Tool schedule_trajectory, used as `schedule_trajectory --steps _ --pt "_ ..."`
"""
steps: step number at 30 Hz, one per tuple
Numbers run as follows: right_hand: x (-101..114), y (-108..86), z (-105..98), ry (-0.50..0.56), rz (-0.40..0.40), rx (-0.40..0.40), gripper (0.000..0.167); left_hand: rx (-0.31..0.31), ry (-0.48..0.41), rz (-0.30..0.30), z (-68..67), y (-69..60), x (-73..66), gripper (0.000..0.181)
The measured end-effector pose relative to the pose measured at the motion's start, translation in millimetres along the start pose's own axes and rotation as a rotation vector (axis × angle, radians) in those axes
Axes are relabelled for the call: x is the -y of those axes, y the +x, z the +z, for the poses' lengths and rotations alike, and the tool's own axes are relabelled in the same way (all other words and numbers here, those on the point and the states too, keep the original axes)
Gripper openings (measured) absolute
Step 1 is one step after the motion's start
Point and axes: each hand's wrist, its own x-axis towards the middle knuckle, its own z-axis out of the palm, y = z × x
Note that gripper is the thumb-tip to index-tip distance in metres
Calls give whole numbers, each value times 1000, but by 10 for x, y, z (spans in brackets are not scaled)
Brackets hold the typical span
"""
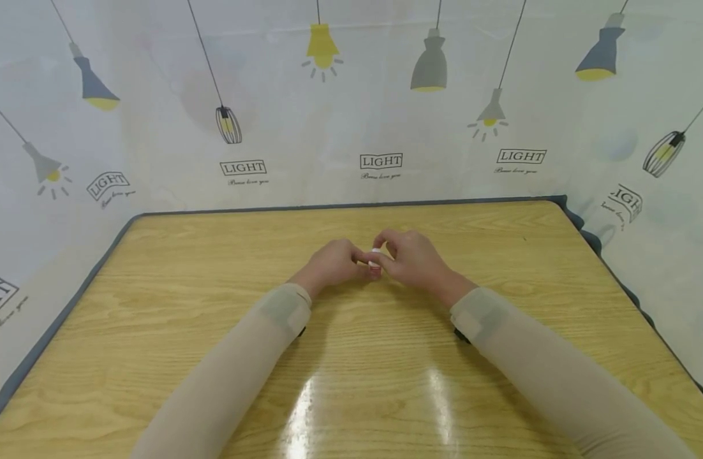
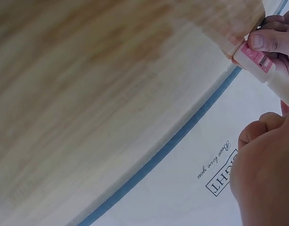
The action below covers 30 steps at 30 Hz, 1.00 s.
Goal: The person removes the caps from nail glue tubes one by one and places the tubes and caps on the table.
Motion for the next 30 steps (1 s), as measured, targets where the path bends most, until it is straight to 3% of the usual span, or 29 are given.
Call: schedule_trajectory --steps 6,15,22,30 --pt "-2 -7 -8 10 -32 3 11 3 -7 6 0 3 -4 34" --pt "-2 17 -21 -18 30 -52 35 -2 -29 2 -4 16 7 28" --pt "-13 4 -8 -24 4 -64 33 4 -28 -14 -7 0 -6 27" --pt "-26 -10 5 -28 -43 -68 25 -2 -5 9 5 -1 1 31"
